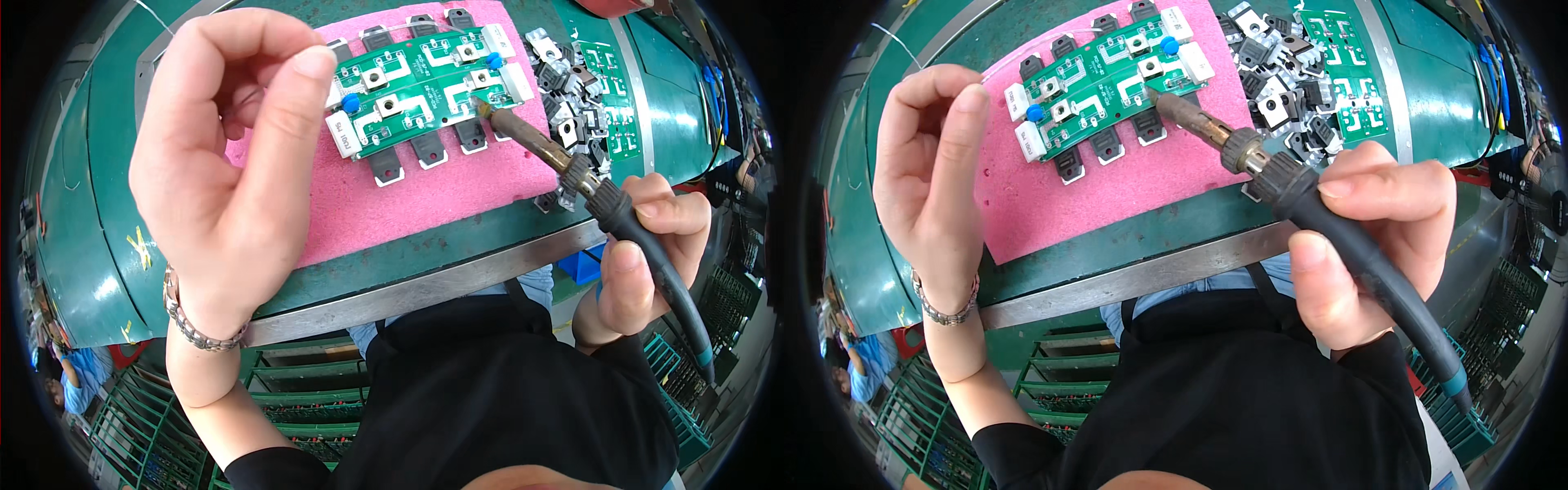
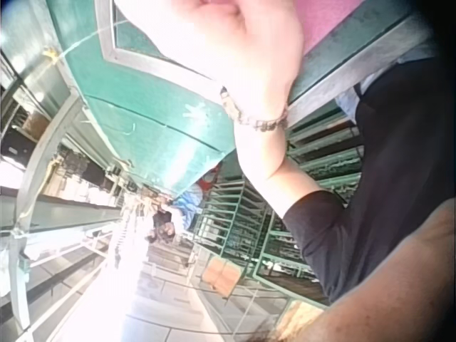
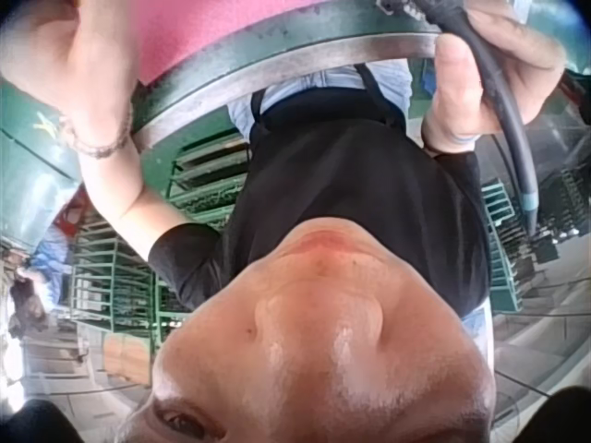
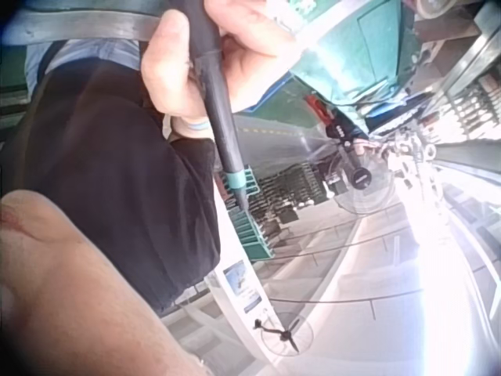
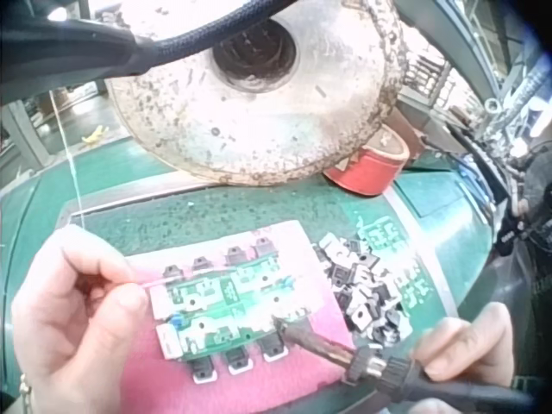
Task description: The person solders electronic components onto printed circuit boards using a soldering iron and solder wire.
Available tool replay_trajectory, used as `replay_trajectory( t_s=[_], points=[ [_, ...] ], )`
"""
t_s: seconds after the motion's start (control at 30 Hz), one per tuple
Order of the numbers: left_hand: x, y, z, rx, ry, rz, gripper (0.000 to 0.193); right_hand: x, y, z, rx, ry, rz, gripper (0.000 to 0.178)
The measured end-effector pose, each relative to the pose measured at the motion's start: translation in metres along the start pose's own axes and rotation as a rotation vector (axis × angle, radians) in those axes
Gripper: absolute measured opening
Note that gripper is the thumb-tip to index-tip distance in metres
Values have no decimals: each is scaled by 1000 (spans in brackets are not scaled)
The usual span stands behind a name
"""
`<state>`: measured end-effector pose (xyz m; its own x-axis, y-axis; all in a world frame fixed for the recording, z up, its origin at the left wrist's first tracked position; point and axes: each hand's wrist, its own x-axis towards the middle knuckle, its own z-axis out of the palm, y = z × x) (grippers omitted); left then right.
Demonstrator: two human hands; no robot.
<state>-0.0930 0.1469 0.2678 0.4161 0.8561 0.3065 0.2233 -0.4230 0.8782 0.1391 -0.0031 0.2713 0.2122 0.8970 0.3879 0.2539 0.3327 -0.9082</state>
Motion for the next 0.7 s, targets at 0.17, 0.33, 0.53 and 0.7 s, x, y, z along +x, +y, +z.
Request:
replay_trajectory(
  t_s=[0.17, 0.33, 0.53, 0.7],
  points=[
    [4, 0, -7, 146, -116, 106, 4, 1, -9, -6, -72, 29, -39, 34],
    [6, 1, -5, 202, -167, 161, 5, 4, -4, 0, -33, -6, -6, 34],
    [7, 0, -4, 214, -194, 171, 5, 3, 0, 2, 27, 2, -3, 36],
    [7, -1, -4, 223, -207, 165, 5, 2, 0, 2, 36, 11, 25, 36]
  ],
)
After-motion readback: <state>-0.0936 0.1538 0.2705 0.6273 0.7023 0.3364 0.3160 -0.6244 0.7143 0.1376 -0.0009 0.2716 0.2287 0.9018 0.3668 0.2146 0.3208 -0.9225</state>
